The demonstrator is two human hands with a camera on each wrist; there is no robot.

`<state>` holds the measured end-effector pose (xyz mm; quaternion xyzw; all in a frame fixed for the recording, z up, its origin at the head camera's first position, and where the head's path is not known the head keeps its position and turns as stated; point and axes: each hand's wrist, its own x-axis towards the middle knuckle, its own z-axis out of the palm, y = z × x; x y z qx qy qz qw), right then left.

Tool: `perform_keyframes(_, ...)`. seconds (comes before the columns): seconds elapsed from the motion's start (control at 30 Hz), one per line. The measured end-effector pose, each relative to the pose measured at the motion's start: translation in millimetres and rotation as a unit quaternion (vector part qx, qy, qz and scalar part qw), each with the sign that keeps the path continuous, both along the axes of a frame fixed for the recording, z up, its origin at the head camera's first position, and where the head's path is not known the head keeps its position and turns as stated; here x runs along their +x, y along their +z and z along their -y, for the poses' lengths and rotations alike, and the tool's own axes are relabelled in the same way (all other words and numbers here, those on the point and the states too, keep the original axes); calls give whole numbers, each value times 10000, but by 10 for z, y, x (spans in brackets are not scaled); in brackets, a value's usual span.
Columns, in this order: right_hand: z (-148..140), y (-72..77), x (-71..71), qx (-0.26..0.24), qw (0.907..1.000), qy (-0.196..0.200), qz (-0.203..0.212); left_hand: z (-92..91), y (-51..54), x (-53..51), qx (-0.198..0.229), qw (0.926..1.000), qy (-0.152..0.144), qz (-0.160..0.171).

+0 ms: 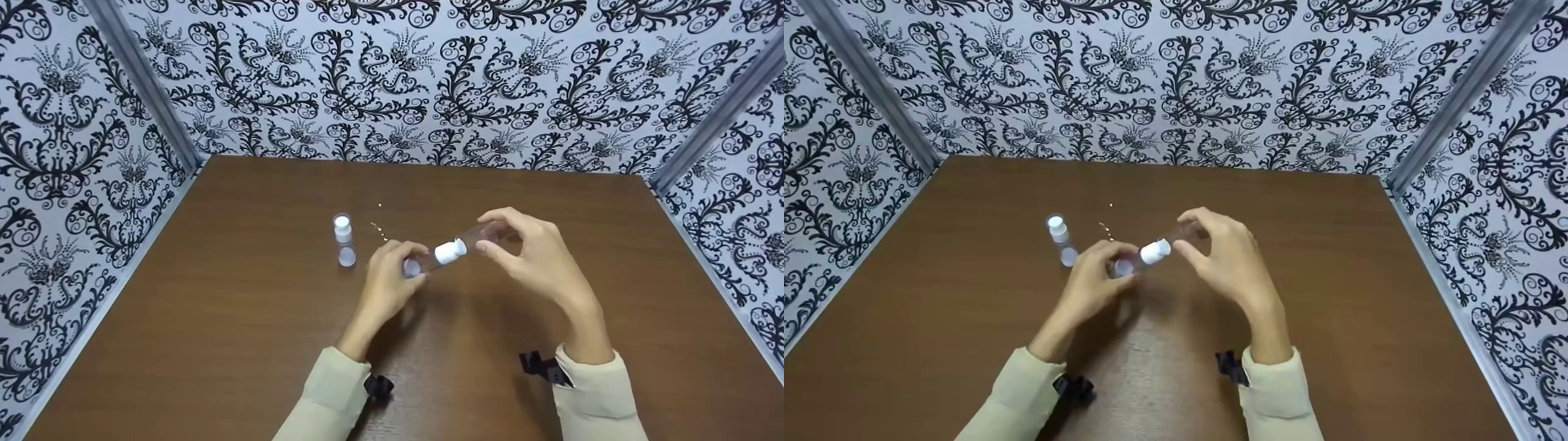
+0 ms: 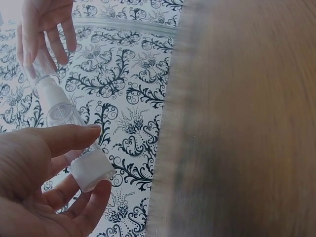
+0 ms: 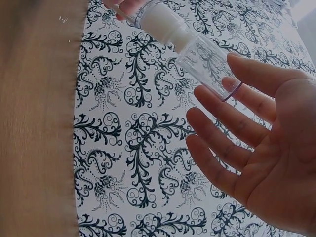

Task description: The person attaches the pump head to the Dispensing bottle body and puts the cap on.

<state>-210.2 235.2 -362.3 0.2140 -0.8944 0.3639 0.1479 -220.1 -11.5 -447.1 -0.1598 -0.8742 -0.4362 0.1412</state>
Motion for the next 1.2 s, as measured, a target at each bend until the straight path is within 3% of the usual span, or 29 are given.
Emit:
perform_keyframes(0.47,46,-32,-25,53,9998,132,171,-10,26,6,62,9997,-68,220)
perform_keyframes(1.2,125,-134,-80,68,9989,280,373,-3,19,-6,-21,10000,59,-27)
